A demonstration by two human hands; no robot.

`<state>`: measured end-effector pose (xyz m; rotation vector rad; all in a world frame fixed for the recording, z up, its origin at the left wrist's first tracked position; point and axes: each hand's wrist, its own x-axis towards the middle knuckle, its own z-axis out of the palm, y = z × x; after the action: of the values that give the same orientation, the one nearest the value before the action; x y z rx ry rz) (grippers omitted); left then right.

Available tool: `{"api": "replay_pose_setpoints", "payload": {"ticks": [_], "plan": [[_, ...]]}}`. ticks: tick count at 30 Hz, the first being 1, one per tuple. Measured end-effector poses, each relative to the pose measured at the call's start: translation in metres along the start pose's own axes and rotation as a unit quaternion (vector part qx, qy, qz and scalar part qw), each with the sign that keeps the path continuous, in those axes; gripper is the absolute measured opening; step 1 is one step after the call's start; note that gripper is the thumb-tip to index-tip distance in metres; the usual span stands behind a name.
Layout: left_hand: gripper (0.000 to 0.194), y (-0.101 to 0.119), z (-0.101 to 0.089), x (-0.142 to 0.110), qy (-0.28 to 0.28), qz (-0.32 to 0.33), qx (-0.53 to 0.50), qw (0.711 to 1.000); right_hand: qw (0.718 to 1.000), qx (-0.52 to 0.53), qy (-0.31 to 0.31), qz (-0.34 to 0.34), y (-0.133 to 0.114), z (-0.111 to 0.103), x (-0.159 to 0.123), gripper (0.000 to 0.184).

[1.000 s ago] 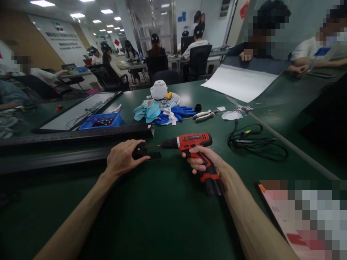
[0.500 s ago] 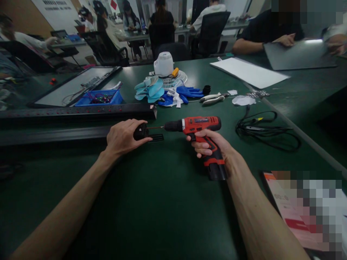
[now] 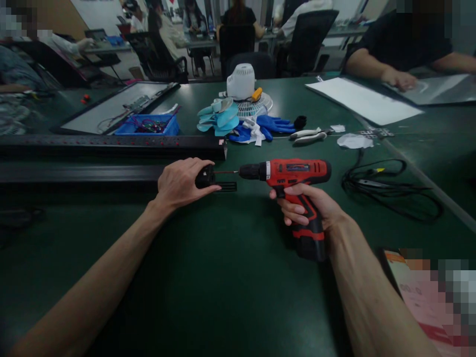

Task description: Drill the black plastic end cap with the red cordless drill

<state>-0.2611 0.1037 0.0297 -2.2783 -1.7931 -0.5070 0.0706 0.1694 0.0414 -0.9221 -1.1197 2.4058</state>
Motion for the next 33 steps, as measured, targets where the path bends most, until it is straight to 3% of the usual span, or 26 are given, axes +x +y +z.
{"api": "replay_pose_setpoints", "payload": {"ticks": [4,10,15,25,33], "plan": [[0.069,0.0,-0.001,0.001,0.006,0.007,-0.001,1.0,1.0,0.021,-0.009,0.001,-0.001,-0.004,0.002,0.042],[0.068,0.002,-0.002,0.001,0.006,0.01,0.007,1.0,0.999,0.025,-0.041,0.0,0.0,-0.012,0.005,0.017],[0.068,0.001,-0.001,0.001,0.006,0.006,0.004,1.0,0.998,0.007,-0.054,-0.014,0.004,-0.007,0.0,0.018],[0.067,0.004,-0.003,0.002,0.01,0.005,0.012,1.0,0.981,0.145,-0.13,0.014,0.009,-0.019,0.01,0.018],[0.066,0.004,-0.003,0.003,0.016,0.003,0.003,1.0,0.983,0.136,-0.12,0.022,0.009,-0.02,0.01,0.02]]}}
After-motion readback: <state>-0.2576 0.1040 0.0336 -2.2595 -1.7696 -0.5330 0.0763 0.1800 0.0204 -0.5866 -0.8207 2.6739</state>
